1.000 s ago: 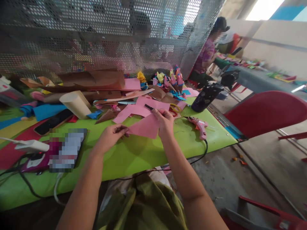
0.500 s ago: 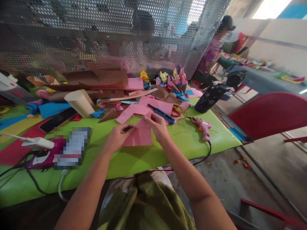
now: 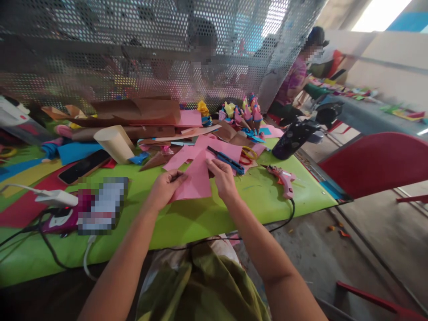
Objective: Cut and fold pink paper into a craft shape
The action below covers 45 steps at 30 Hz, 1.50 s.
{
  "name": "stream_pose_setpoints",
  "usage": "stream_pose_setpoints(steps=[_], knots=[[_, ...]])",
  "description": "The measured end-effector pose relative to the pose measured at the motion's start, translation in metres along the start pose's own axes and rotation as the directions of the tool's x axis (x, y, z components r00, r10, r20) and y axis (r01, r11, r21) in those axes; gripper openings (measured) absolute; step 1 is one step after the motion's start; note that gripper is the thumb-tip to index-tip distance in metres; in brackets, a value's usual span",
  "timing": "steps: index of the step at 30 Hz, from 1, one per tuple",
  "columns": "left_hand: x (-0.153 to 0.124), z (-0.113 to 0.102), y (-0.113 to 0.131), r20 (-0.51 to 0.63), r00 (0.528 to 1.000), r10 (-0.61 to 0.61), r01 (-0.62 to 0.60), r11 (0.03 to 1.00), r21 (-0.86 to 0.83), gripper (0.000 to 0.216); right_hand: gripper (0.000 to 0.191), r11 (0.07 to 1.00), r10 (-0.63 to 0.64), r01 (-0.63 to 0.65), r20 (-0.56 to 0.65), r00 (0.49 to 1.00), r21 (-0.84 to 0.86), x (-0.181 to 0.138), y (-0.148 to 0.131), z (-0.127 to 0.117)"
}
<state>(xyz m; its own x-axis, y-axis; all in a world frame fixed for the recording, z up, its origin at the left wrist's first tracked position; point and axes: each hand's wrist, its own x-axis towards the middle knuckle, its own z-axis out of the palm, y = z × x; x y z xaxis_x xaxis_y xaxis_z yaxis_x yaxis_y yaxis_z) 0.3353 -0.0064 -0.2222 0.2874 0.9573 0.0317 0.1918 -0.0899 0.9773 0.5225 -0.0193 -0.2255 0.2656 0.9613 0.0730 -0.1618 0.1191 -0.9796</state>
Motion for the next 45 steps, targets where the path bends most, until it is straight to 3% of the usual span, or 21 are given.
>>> stream_pose_setpoints(steps=[5,10,13,16,20,25,32,40,42,45], knots=[[0.004,-0.008,-0.009,-0.199,0.98,0.015,-0.01,1.0,0.026,0.021,0.041,0.998,-0.05,0.053,-0.054,0.997,0.045,0.005,-0.003,-0.008],[0.001,-0.008,-0.01,-0.108,0.993,-0.048,0.085,0.924,0.373,0.013,0.04,0.998,-0.057,0.056,0.023,0.998,0.032,0.002,-0.003,-0.001],[-0.001,-0.006,-0.008,-0.166,0.975,0.15,-0.035,0.835,0.55,0.02,0.04,0.996,-0.092,0.092,0.043,0.995,0.007,0.0,-0.003,0.002],[-0.002,-0.005,-0.005,-0.172,0.908,0.382,-0.265,0.841,0.472,0.018,0.04,0.991,-0.11,0.116,0.085,0.99,-0.073,-0.005,-0.002,0.005],[-0.005,-0.002,0.002,-0.039,0.919,0.393,-0.377,0.902,0.212,0.022,0.041,0.959,-0.137,0.167,0.142,0.98,-0.228,-0.012,-0.004,0.008],[-0.008,0.003,0.005,0.03,0.929,0.369,-0.369,0.919,0.137,0.016,0.038,0.948,-0.111,0.168,0.213,0.971,-0.271,-0.013,-0.002,0.009],[-0.008,0.006,0.008,0.011,0.964,0.265,-0.265,0.963,0.055,0.017,0.049,0.991,0.046,-0.008,0.275,0.96,-0.137,-0.008,0.006,0.009],[-0.003,0.003,0.002,-0.058,0.98,0.191,-0.191,0.982,0.0,0.024,0.05,0.993,0.076,-0.048,0.266,0.961,-0.109,-0.006,0.002,0.007],[-0.002,-0.002,-0.001,-0.105,0.976,0.189,-0.181,0.98,0.084,0.021,0.049,0.995,0.055,-0.034,0.227,0.972,-0.095,-0.005,0.002,0.004],[-0.002,-0.007,-0.003,-0.19,0.966,0.178,-0.084,0.904,0.419,0.022,0.047,0.997,0.007,0.004,0.156,0.988,-0.072,-0.003,0.001,-0.001]])
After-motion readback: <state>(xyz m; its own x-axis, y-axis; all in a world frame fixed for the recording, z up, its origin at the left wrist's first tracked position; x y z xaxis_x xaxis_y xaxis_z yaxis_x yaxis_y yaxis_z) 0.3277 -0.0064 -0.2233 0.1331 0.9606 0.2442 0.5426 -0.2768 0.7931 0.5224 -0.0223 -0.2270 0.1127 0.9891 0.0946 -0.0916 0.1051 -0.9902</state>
